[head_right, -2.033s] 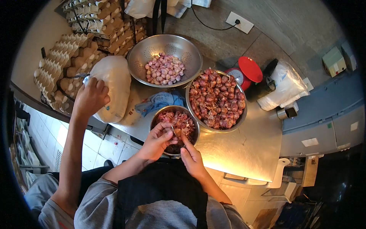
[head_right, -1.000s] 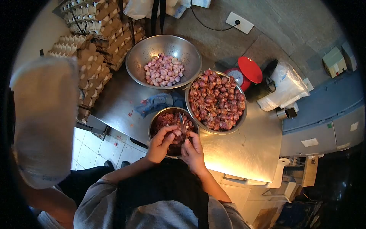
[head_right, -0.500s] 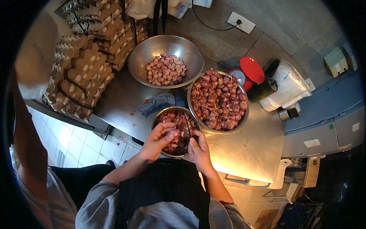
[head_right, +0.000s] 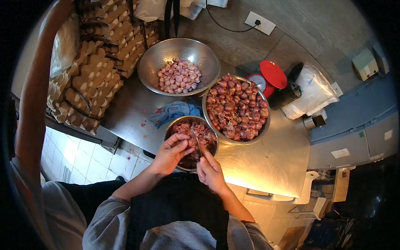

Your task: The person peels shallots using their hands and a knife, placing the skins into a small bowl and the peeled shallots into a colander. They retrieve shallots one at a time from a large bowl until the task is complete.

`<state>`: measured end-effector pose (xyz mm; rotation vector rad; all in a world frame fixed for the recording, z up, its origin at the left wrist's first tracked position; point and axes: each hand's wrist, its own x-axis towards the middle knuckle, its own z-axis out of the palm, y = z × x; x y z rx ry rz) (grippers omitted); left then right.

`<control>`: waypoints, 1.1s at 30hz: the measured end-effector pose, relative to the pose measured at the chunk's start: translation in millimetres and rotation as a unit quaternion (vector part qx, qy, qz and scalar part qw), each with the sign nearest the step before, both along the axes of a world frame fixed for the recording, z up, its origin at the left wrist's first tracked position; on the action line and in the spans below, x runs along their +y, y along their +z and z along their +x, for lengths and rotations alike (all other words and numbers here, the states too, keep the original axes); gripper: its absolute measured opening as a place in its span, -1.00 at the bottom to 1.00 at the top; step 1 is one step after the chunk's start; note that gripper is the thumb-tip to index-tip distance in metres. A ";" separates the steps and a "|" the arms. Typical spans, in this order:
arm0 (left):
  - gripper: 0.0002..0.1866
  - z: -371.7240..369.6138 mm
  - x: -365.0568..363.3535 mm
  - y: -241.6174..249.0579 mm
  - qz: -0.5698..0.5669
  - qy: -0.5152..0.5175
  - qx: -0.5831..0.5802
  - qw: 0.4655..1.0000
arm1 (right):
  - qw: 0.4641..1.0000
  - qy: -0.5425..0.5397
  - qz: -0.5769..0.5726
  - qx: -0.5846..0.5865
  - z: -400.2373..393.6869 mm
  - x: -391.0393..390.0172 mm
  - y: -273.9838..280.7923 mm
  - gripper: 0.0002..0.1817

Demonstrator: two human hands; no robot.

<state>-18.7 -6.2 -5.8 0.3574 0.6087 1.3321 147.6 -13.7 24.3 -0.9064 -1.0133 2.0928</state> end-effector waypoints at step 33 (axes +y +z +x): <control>-0.62 -10.3 5.1 18.3 0.135 0.056 0.183 0.972 | 0.982 0.005 0.173 -0.075 -1.1 7.3 -8.5 -0.50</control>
